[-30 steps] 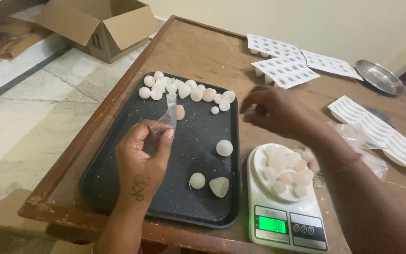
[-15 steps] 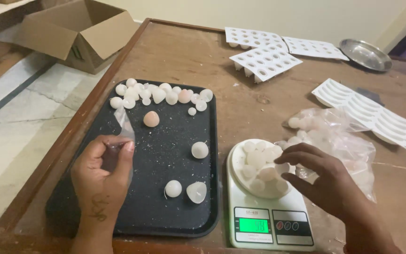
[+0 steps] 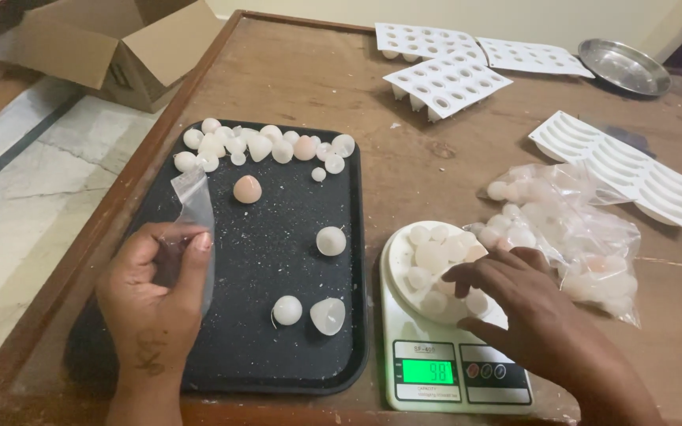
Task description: The person packs small white and pink candle shapes into clear plastic bags. They place candles one at a time onto a digital weighing scale, check the weight, then transfer them into a plastic bag, repeating the process for multiple bags.
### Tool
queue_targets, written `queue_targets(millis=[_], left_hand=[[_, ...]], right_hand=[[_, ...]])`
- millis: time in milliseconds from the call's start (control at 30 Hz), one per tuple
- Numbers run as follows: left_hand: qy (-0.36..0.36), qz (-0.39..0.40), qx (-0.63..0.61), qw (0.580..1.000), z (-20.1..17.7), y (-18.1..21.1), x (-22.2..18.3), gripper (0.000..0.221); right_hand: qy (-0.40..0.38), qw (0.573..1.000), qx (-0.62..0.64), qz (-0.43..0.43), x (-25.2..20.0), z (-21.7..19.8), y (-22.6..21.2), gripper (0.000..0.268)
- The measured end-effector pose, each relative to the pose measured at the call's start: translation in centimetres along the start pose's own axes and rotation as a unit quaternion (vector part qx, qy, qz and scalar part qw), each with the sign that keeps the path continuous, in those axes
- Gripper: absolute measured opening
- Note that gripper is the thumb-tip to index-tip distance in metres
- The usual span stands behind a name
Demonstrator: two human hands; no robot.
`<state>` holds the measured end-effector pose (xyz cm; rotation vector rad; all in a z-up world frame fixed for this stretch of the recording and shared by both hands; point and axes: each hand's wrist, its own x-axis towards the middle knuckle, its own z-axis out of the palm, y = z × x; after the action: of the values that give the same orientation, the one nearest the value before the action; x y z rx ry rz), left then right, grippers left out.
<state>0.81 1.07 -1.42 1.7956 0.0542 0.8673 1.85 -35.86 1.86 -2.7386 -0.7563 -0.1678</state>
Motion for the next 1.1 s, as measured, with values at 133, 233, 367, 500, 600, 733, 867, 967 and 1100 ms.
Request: queue_targets(millis=[133, 233, 367, 500, 600, 733, 867, 967, 1100], left_hand=[[-0.006, 0.021, -0.003, 1.000, -0.1, 0.0, 0.0, 0.006], [-0.007, 0.024, 0.026, 0.999, -0.1, -0.1, -0.1, 0.006], [-0.012, 0.045, -0.013, 0.999, -0.3, -1.0, -0.2, 0.006], [-0.010, 0.067, 0.030, 0.997, -0.4, -1.2, -0.2, 0.006], [-0.012, 0.034, -0.017, 0.999, -0.2, -0.8, -0.3, 0.007], [-0.017, 0.020, -0.026, 0.999, -0.4, -1.4, -0.3, 0.008], [-0.018, 0.052, 0.024, 0.998, -0.4, -1.1, -0.3, 0.007], [-0.020, 0.060, 0.023, 0.998, -0.5, -1.4, -0.3, 0.008], [-0.024, 0.060, 0.017, 0.998, -0.4, -1.4, -0.4, 0.007]], right_hand=[[0.010, 0.999, -0.009, 0.048, -0.4, -1.1, 0.3, 0.056], [0.116, 0.991, -0.020, -0.064, -2.0, -1.6, 2.7, 0.055], [0.183, 0.982, -0.042, 0.009, -3.0, -3.6, 3.8, 0.056], [0.274, 0.958, -0.072, 0.033, -4.8, -4.5, 7.4, 0.046], [0.302, 0.950, -0.054, 0.053, -7.0, -3.0, 13.3, 0.029], [0.313, 0.939, -0.092, 0.111, -7.0, -3.2, 12.5, 0.022], [0.276, 0.953, -0.049, 0.117, -5.8, -4.3, 10.2, 0.013], [0.222, 0.964, -0.054, 0.135, -4.7, -4.7, 7.7, 0.014], [0.189, 0.960, -0.040, 0.205, -4.1, -4.8, 6.3, 0.019]])
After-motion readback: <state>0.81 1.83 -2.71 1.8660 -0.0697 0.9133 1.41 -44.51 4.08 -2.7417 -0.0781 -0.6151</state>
